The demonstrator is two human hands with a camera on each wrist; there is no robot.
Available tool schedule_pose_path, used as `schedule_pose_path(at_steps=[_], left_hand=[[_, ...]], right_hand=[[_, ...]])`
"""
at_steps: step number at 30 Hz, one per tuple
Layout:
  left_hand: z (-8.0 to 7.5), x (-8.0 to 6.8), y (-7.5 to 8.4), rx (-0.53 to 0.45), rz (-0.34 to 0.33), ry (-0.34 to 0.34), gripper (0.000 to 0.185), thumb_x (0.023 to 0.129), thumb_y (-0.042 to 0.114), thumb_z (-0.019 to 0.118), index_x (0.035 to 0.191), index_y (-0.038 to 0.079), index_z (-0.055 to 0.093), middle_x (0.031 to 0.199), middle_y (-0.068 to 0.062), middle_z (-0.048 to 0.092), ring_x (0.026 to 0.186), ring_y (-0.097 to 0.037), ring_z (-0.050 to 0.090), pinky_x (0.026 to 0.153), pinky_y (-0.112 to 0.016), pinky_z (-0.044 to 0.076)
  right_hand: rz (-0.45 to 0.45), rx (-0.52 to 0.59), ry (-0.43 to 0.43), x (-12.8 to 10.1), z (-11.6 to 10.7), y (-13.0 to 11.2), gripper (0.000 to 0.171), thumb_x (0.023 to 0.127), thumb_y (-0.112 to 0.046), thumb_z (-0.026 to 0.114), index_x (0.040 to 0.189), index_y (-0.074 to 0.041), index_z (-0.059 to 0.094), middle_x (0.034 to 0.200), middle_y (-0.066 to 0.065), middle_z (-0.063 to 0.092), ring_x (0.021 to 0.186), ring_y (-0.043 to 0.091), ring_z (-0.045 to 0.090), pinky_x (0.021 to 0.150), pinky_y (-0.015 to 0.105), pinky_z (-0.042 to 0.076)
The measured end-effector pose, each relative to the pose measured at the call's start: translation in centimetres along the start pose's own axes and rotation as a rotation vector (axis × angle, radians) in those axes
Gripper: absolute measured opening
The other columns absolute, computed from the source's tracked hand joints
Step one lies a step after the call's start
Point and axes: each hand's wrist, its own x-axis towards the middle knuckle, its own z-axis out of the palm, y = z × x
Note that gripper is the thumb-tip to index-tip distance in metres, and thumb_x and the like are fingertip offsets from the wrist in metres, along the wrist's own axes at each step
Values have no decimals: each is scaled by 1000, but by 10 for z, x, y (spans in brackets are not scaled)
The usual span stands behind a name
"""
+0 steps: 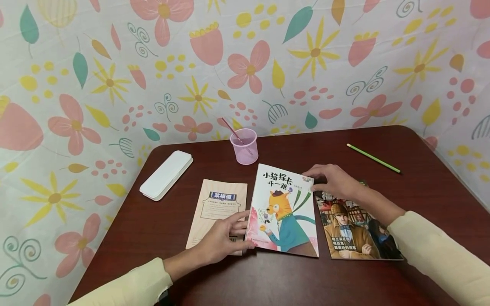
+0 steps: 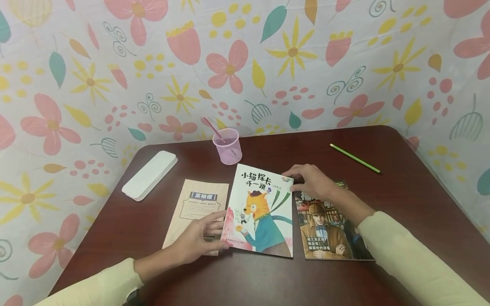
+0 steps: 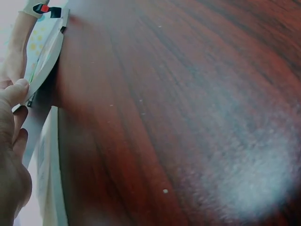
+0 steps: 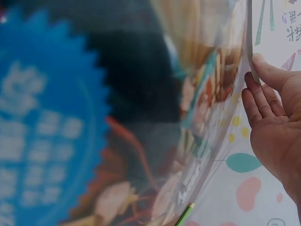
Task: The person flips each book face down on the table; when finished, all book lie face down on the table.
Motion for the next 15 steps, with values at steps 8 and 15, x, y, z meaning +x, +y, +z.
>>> schedule_pose_path(at_steps=[8, 15], left_hand=[[-9, 3, 5, -69, 33, 8, 75, 90, 2, 84, 157, 3, 49, 137, -20, 68, 123, -27, 70, 96, -34, 58], [-19, 5, 18, 36, 183, 53, 66, 91, 3, 83, 151, -1, 55, 133, -17, 71, 122, -24, 70, 98, -37, 57]], right_hand=[[-6, -19, 73, 2, -14, -7, 35, 95, 3, 76, 129, -5, 77, 117, 8, 75, 97, 23, 70, 77, 34, 57], [-19, 37, 144, 5, -26, -10, 28, 95, 0, 78, 122, -7, 79, 111, 7, 78, 96, 26, 75, 76, 26, 59]])
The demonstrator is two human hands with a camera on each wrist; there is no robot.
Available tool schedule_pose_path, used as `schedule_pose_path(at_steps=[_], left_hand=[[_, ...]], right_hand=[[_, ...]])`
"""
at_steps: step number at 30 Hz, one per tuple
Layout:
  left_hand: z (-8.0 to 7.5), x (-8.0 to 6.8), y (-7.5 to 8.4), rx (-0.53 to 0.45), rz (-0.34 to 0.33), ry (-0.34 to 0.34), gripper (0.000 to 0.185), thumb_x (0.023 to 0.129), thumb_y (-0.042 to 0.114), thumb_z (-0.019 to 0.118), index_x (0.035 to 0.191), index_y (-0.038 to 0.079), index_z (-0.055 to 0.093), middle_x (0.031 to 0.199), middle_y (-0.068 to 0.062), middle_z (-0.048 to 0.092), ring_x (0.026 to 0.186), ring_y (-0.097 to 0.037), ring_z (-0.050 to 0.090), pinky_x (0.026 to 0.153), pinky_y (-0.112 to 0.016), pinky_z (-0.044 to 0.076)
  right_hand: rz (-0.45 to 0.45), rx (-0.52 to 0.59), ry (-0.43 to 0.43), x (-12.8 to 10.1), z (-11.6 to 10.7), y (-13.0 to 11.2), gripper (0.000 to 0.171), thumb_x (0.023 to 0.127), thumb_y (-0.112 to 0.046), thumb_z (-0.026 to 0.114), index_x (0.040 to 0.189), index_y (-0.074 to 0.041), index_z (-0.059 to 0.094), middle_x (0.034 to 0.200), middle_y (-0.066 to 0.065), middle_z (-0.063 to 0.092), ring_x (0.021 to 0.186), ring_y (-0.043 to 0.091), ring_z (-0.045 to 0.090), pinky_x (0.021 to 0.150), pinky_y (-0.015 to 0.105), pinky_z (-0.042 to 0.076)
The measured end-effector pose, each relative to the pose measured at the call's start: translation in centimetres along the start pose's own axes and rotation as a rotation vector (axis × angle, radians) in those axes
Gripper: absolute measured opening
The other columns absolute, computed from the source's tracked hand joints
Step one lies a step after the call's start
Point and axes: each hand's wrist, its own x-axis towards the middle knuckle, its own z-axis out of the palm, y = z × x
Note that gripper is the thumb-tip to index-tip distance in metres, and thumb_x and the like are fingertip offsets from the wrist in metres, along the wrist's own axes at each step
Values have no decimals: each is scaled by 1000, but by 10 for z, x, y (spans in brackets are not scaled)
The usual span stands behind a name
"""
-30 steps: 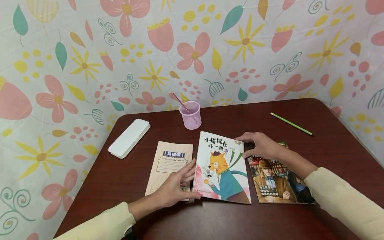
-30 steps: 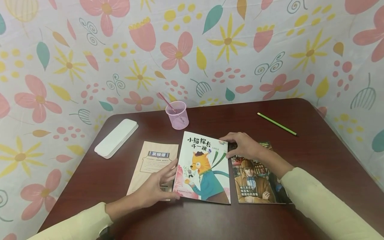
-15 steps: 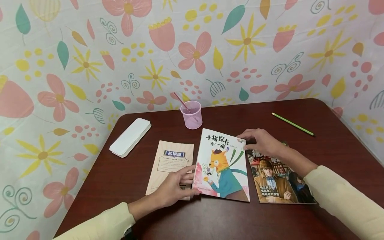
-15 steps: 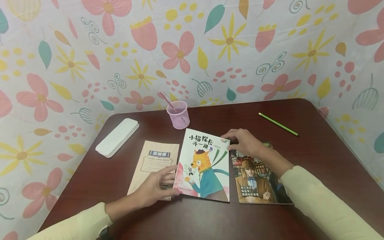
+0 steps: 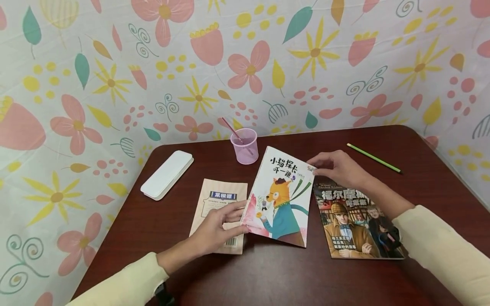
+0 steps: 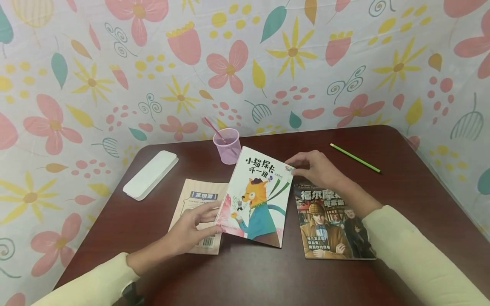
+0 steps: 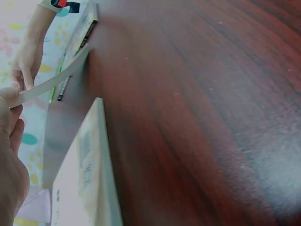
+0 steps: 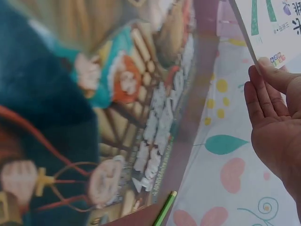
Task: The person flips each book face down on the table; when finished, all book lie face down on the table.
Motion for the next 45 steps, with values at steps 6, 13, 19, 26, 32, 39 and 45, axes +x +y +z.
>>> schedule_pose_path(at_steps=[6, 13, 19, 26, 32, 39, 45], left_hand=[[-8, 3, 8, 30, 106, 41, 60, 96, 3, 78, 151, 0, 56, 137, -13, 69, 124, -22, 68, 99, -35, 57], [-14, 7, 18, 92, 220, 53, 52, 100, -2, 71, 150, -1, 57, 132, -12, 72, 124, -24, 69, 102, -34, 55], [-18, 11, 26, 179, 357, 63, 46, 99, -8, 68, 144, -2, 63, 126, -11, 75, 119, -24, 72, 99, -36, 57], [-18, 12, 27, 209, 457, 33, 43, 101, -6, 67, 144, 0, 65, 134, -9, 73, 102, -14, 70, 88, -27, 56], [-16, 13, 27, 258, 582, 16, 42, 99, -8, 68, 141, -4, 66, 139, -16, 69, 128, -29, 67, 106, -42, 54], [-11, 13, 22, 276, 622, 14, 37, 103, 1, 67, 139, -5, 67, 137, -17, 70, 127, -30, 68, 105, -43, 54], [-3, 12, 11, 233, 589, 8, 39, 95, -6, 74, 134, -5, 71, 131, -14, 73, 118, -24, 73, 97, -36, 59]], right_hand=[[30, 92, 43, 4, -9, -6, 22, 97, -3, 77, 119, -7, 80, 105, 8, 79, 94, 24, 75, 76, 21, 58], [-9, 173, 58, 9, -17, -10, 18, 98, 2, 74, 115, -4, 77, 103, 13, 77, 89, 16, 74, 79, 21, 59], [-27, 259, 54, 9, -23, -11, 18, 101, 3, 69, 118, 0, 75, 111, 13, 76, 98, 11, 75, 82, 23, 60], [104, 314, 56, 6, -22, -15, 23, 104, -6, 68, 125, -2, 76, 122, 8, 75, 105, 13, 73, 81, 28, 61], [287, 454, 93, 6, -17, -20, 33, 103, -19, 73, 134, -9, 75, 128, -2, 74, 113, 18, 69, 83, 31, 60], [375, 689, 41, 5, -12, -18, 42, 103, -19, 73, 143, -7, 69, 137, -5, 70, 117, 17, 71, 81, 33, 62], [400, 831, -37, 4, -3, -10, 48, 104, -16, 71, 149, -3, 61, 137, -4, 71, 112, 20, 75, 82, 38, 64]])
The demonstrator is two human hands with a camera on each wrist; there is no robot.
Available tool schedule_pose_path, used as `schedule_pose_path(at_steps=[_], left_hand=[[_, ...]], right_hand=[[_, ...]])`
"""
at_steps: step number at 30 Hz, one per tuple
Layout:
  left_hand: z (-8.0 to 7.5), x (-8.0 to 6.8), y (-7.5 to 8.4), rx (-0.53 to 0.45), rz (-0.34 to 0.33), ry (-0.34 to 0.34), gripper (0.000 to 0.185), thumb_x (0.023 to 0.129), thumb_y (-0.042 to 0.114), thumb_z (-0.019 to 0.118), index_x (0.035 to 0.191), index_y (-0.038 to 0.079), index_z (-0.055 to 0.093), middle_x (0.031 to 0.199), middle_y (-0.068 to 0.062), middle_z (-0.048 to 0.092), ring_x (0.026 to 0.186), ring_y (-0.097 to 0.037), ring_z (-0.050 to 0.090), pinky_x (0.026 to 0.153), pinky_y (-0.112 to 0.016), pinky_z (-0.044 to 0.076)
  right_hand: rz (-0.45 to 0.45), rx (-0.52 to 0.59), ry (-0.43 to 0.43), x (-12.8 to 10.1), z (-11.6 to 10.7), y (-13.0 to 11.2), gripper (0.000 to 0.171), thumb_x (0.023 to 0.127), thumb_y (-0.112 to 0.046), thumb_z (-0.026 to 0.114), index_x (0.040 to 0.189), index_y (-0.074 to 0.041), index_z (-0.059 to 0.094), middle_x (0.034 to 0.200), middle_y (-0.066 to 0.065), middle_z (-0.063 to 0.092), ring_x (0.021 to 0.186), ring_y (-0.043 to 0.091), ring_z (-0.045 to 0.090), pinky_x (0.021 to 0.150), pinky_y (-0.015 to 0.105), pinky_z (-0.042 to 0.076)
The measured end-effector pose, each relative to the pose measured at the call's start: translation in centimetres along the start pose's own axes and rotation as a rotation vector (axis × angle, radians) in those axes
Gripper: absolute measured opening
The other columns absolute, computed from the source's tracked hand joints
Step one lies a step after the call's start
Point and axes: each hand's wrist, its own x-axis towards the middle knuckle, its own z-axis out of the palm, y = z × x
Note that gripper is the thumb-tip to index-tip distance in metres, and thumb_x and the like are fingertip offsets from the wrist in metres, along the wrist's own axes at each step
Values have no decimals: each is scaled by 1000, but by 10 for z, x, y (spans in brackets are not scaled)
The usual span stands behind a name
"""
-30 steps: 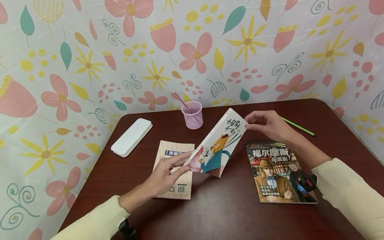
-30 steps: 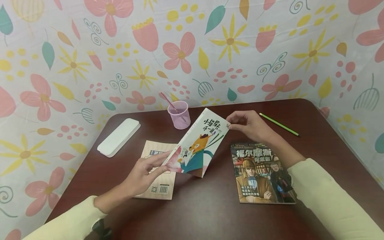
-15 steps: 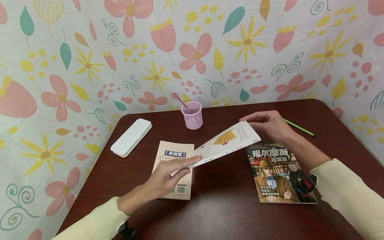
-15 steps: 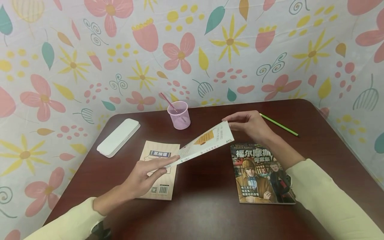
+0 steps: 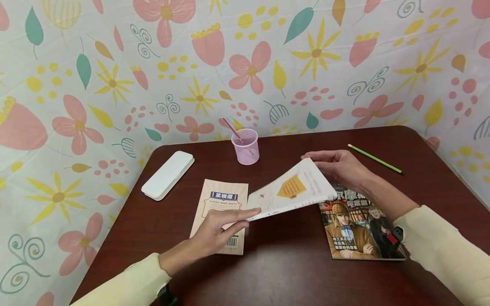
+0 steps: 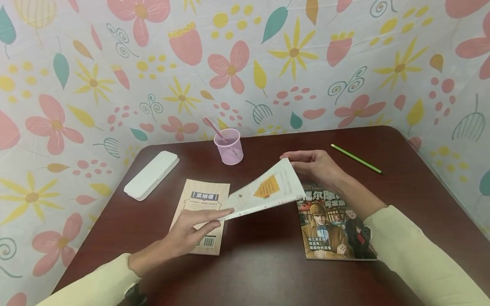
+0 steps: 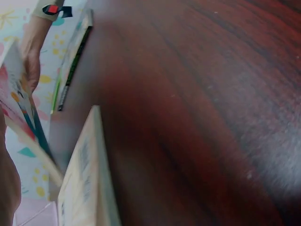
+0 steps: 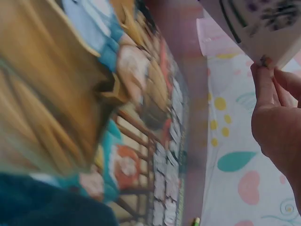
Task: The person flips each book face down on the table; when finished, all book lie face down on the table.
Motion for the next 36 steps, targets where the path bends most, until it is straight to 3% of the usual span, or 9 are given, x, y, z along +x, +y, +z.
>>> schedule_pose_path(at_steps=[4, 9, 12, 15, 17, 22, 25, 29, 36], left_hand=[[12, -5, -4, -11, -16, -13, 40, 88, -10, 79, 128, -4, 75, 125, -10, 76, 112, -17, 75, 91, -30, 60], [25, -12, -6, -47, -72, -23, 32, 92, -4, 80, 124, -1, 78, 123, -7, 78, 113, -14, 74, 89, -30, 61], [31, -14, -6, -89, -101, 2, 29, 90, -4, 82, 119, -2, 79, 118, -8, 79, 97, -10, 77, 72, -25, 62], [39, -17, -7, -122, -134, 22, 26, 89, -2, 84, 115, 0, 81, 113, -7, 80, 91, -6, 76, 65, -24, 61], [44, -18, -7, -140, -161, 27, 25, 89, -1, 85, 113, 1, 82, 109, -6, 81, 72, 4, 68, 56, -18, 55], [56, -23, -7, -105, -183, 14, 25, 88, -1, 85, 112, 5, 82, 106, -3, 81, 76, 8, 69, 63, -14, 56], [62, -25, -7, -37, -160, 2, 26, 88, 1, 86, 113, 8, 82, 109, -1, 81, 104, -4, 74, 82, -21, 60], [67, -26, -7, 25, -148, -3, 28, 89, 3, 87, 115, 12, 82, 112, 1, 80, 107, -3, 73, 86, -19, 58], [72, -31, -5, 129, -161, -38, 33, 89, 8, 87, 121, 15, 80, 117, 5, 79, 113, -1, 70, 93, -19, 55]], right_hand=[[7, 7, -24, 0, 5, 8, 49, 105, -12, 69, 151, 3, 56, 136, 0, 72, 113, 17, 74, 87, 34, 62], [13, -43, 5, -1, 5, 16, 50, 106, -14, 68, 151, 5, 55, 136, 4, 72, 114, 16, 74, 88, 31, 61], [7, -134, 12, -1, 3, 20, 49, 106, -16, 69, 150, 1, 58, 136, 10, 72, 111, 17, 75, 87, 32, 61], [-9, -210, 20, 0, 2, 24, 46, 105, -15, 70, 148, -1, 61, 137, 15, 70, 110, 16, 74, 89, 32, 61], [-17, -242, 28, 1, 2, 26, 44, 105, -15, 70, 147, -2, 63, 138, 18, 69, 111, 15, 73, 92, 32, 60], [-30, -322, 46, 3, 3, 31, 40, 106, -15, 68, 144, -4, 66, 140, 18, 68, 118, 15, 70, 96, 29, 58], [-36, -363, 58, 4, 4, 33, 37, 106, -13, 68, 142, -4, 68, 141, 17, 67, 125, 21, 67, 96, 29, 57], [-38, -416, 79, 7, 5, 35, 35, 105, -10, 68, 140, -5, 70, 142, 17, 67, 130, 32, 64, 97, 33, 58], [-72, -528, 79, 8, 9, 40, 37, 103, -3, 69, 140, 1, 68, 146, 24, 62, 131, 41, 62, 97, 39, 59]])
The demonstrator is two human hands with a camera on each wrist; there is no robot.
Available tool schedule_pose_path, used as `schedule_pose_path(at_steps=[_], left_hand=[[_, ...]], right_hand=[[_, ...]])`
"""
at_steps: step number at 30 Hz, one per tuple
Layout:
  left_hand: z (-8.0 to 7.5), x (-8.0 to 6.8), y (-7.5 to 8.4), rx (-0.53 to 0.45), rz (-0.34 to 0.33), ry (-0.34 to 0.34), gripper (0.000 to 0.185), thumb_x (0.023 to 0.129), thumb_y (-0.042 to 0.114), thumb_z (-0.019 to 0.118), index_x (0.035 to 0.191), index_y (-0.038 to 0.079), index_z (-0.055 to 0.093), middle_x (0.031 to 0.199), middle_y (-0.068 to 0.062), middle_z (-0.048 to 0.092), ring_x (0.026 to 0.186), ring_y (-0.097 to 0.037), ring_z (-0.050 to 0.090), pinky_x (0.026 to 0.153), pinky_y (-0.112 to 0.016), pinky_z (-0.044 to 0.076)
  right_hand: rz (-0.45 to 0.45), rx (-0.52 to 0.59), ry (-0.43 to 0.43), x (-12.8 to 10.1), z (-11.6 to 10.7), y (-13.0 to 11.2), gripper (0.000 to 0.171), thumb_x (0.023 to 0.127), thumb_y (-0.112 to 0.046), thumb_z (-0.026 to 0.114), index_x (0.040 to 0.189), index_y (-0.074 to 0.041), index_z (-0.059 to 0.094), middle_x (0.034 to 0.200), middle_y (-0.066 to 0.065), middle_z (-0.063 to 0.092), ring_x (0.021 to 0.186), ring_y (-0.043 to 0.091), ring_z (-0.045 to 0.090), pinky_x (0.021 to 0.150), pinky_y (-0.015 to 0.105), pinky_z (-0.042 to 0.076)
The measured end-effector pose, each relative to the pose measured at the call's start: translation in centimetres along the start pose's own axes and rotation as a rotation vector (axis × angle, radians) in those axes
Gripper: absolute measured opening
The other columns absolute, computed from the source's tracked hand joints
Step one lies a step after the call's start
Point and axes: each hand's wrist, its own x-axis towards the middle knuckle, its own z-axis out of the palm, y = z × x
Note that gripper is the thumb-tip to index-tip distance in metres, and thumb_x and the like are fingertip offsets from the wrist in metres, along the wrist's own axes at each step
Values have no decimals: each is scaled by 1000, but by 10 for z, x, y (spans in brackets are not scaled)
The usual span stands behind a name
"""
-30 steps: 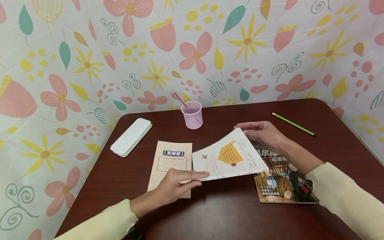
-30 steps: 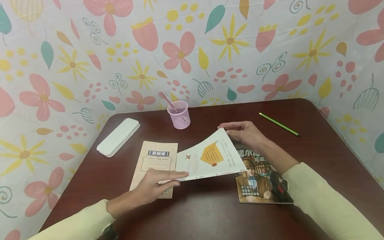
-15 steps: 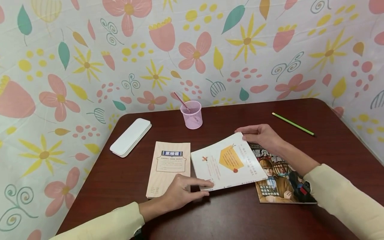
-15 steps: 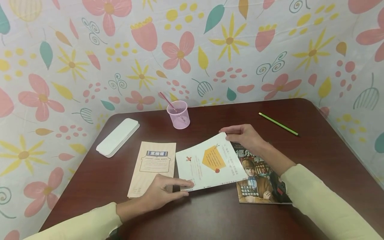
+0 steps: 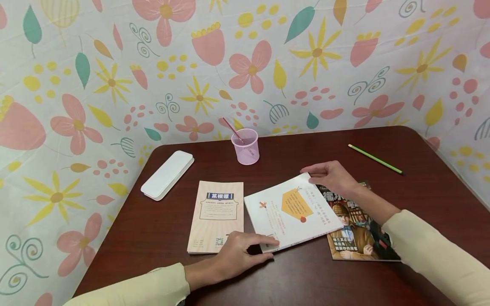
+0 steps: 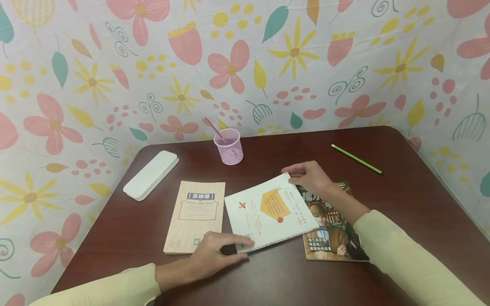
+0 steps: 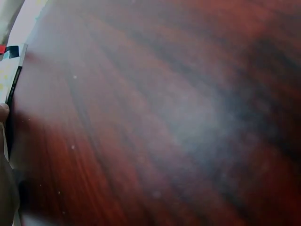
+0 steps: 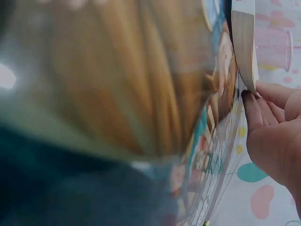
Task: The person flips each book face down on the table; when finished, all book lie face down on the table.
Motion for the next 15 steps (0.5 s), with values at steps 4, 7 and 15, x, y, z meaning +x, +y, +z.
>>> schedule_pose_path(at_steps=[4, 7, 15], left_hand=[[0, -2, 1, 55, -7, -28, 34, 91, 12, 86, 124, 16, 78, 120, 7, 78, 116, 1, 68, 95, -18, 54], [-2, 0, 2, 33, -20, -45, 32, 93, 12, 84, 124, 16, 78, 120, 7, 78, 116, 1, 68, 95, -18, 54], [-27, 15, -9, -152, -193, -38, 33, 96, 10, 80, 129, 10, 76, 125, 0, 77, 90, 2, 72, 84, -22, 59]], right_hand=[[-26, -38, -1, -2, 3, -1, 40, 102, 0, 69, 142, 5, 64, 147, 27, 59, 134, 43, 59, 97, 40, 59], [-51, -94, -7, -5, 5, -2, 44, 103, -1, 69, 145, 6, 61, 149, 28, 57, 136, 44, 57, 97, 43, 59], [-84, -120, -131, -24, 2, -12, 82, 102, -19, 75, 163, 10, 28, 167, 32, 29, 152, 50, 32, 114, 53, 41]])
